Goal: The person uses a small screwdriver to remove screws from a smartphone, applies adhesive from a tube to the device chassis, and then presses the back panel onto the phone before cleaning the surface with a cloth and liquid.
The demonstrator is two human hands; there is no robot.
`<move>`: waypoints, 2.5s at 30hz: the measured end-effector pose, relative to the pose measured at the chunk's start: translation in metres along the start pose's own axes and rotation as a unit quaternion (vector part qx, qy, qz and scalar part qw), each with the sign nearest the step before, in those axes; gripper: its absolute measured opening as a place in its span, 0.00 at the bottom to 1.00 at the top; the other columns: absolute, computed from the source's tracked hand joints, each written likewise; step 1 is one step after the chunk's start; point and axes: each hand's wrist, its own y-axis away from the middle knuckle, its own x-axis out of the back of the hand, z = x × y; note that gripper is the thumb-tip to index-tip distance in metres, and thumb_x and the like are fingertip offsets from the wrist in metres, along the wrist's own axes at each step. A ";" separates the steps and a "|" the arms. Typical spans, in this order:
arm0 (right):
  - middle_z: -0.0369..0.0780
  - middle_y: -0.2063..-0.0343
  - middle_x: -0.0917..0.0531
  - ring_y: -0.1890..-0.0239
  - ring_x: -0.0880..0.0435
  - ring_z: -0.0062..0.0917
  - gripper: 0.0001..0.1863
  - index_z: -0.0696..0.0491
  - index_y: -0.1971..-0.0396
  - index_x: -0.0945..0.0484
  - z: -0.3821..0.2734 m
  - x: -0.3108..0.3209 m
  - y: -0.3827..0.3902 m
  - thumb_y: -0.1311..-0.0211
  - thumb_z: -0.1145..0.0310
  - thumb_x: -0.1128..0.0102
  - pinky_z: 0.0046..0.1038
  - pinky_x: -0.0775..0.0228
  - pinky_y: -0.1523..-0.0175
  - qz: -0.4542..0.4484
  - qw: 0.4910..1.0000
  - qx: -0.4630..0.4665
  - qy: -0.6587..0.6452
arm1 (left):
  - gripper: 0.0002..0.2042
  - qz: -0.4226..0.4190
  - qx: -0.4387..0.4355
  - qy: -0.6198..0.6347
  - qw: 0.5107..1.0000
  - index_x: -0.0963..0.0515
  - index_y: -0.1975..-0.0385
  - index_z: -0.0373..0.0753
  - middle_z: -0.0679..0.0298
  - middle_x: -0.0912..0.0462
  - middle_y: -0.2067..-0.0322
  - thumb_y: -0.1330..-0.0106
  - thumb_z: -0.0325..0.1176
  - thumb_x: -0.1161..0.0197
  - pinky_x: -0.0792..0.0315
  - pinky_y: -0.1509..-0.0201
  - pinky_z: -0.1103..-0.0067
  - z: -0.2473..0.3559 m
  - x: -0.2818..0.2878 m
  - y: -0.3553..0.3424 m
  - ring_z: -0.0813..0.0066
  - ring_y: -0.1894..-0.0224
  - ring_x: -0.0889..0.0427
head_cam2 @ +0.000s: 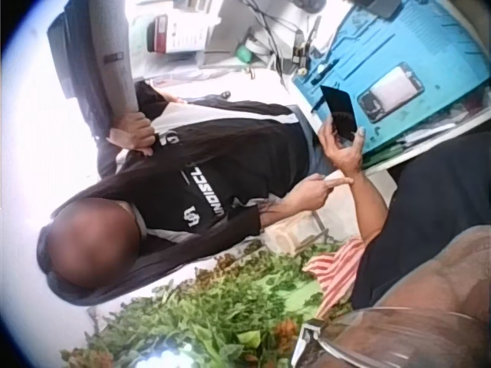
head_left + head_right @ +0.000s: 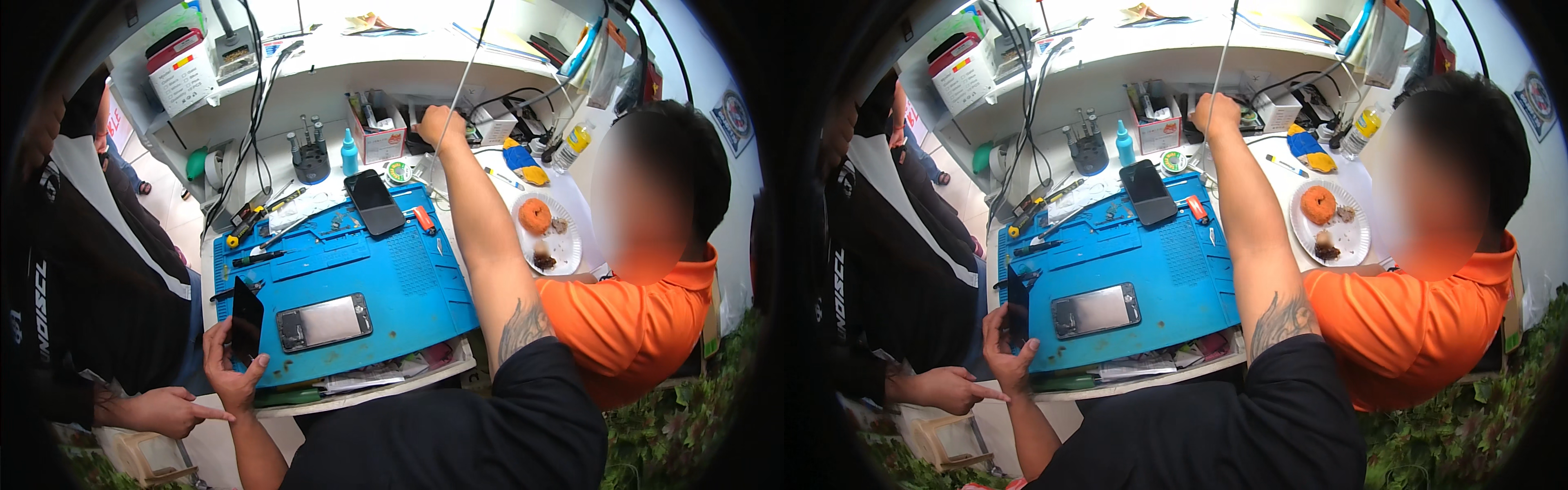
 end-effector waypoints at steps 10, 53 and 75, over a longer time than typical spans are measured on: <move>0.47 0.38 0.09 0.36 0.09 0.43 0.43 0.54 0.40 0.09 0.016 0.023 -0.042 0.46 0.35 0.16 0.41 0.16 0.33 -0.180 0.983 -0.017 0.024 | 0.42 0.000 -0.006 0.009 1.000 0.20 0.30 0.28 0.57 0.23 0.38 0.43 0.41 0.11 0.20 0.34 0.71 -0.012 -0.001 0.001 0.64 0.39 0.17; 0.58 0.56 0.11 0.62 0.04 0.45 0.23 0.73 0.46 0.23 0.061 0.051 0.201 0.10 0.65 0.56 0.45 0.02 0.59 0.079 0.689 -0.121 -0.710 | 0.40 -0.008 -0.007 0.051 0.999 0.20 0.30 0.31 0.61 0.22 0.39 0.44 0.39 0.13 0.22 0.32 0.71 -0.019 -0.001 0.000 0.66 0.39 0.17; 0.58 0.35 0.18 0.44 0.11 0.42 0.36 0.61 0.22 0.34 0.004 0.035 0.297 0.26 0.63 0.43 0.44 0.11 0.49 -0.219 0.342 -0.003 -0.914 | 0.40 0.021 0.016 0.088 0.996 0.20 0.31 0.31 0.61 0.23 0.40 0.42 0.44 0.14 0.21 0.36 0.71 -0.020 0.002 0.003 0.67 0.41 0.18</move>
